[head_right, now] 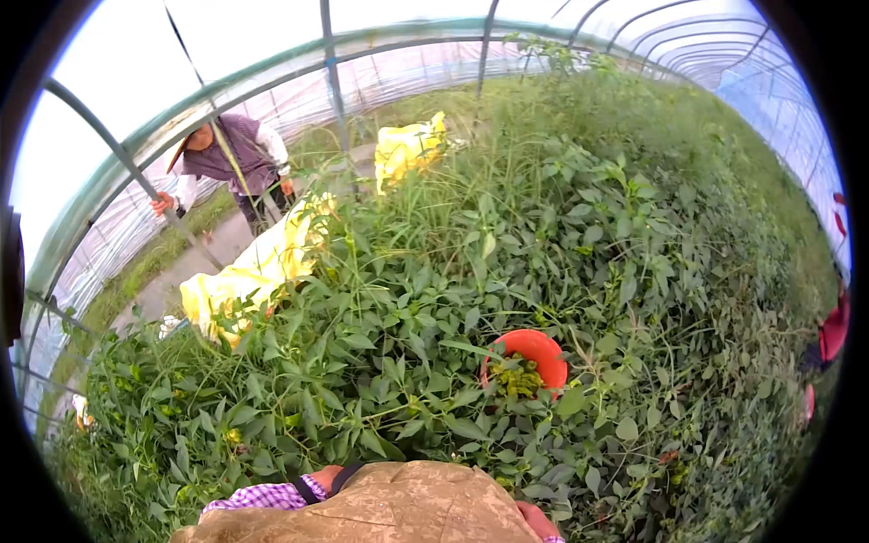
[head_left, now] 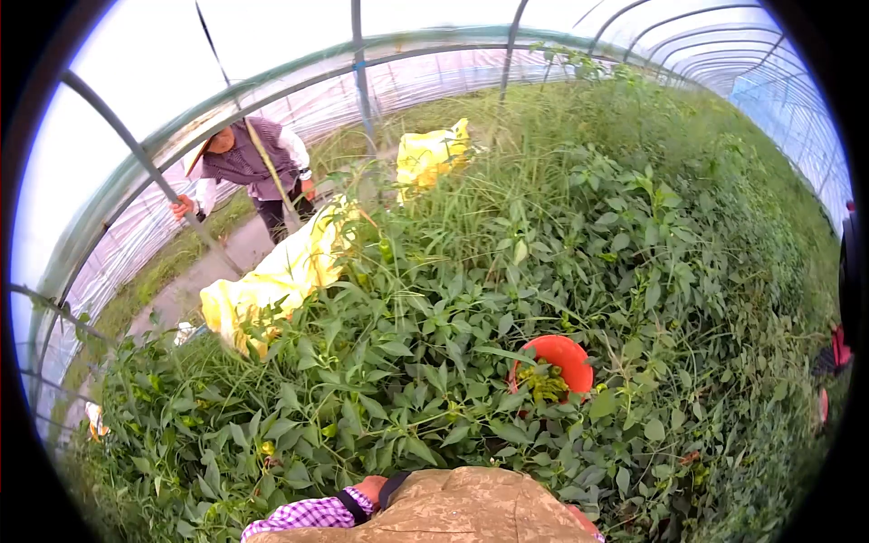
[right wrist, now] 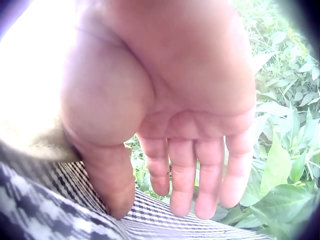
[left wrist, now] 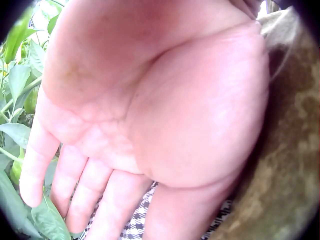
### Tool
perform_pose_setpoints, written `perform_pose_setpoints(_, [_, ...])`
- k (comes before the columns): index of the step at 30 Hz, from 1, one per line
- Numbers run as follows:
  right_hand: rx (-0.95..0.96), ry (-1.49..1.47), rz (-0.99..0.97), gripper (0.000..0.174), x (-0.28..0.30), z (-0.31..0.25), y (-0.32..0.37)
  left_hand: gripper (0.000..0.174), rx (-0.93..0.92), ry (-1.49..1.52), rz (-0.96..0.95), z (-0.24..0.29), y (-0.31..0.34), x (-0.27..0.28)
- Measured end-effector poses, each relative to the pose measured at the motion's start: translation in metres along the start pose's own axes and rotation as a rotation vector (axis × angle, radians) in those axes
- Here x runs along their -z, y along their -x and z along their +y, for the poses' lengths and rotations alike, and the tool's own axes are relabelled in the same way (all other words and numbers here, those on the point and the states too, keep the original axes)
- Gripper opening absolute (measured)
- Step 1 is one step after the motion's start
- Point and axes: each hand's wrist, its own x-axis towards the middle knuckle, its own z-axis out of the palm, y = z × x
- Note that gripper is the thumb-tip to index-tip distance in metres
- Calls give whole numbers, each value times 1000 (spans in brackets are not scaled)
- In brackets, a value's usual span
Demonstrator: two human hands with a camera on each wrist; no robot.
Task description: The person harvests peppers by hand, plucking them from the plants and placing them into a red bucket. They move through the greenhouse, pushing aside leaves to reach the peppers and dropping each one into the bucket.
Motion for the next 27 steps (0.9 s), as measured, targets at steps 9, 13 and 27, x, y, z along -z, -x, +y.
perform_pose_setpoints(9, [100,-69,180,40,-82,58,53,35,139,66,-156,-22,-80,2])
perform_pose_setpoints(13, [63,-90,196,40,-87,56,58,38,129,-6,-235,-13,-93,21])
perform_pose_setpoints(27, [-80,-191,220,39,-84,37,60,44,75,77,-179,-1,12,14])
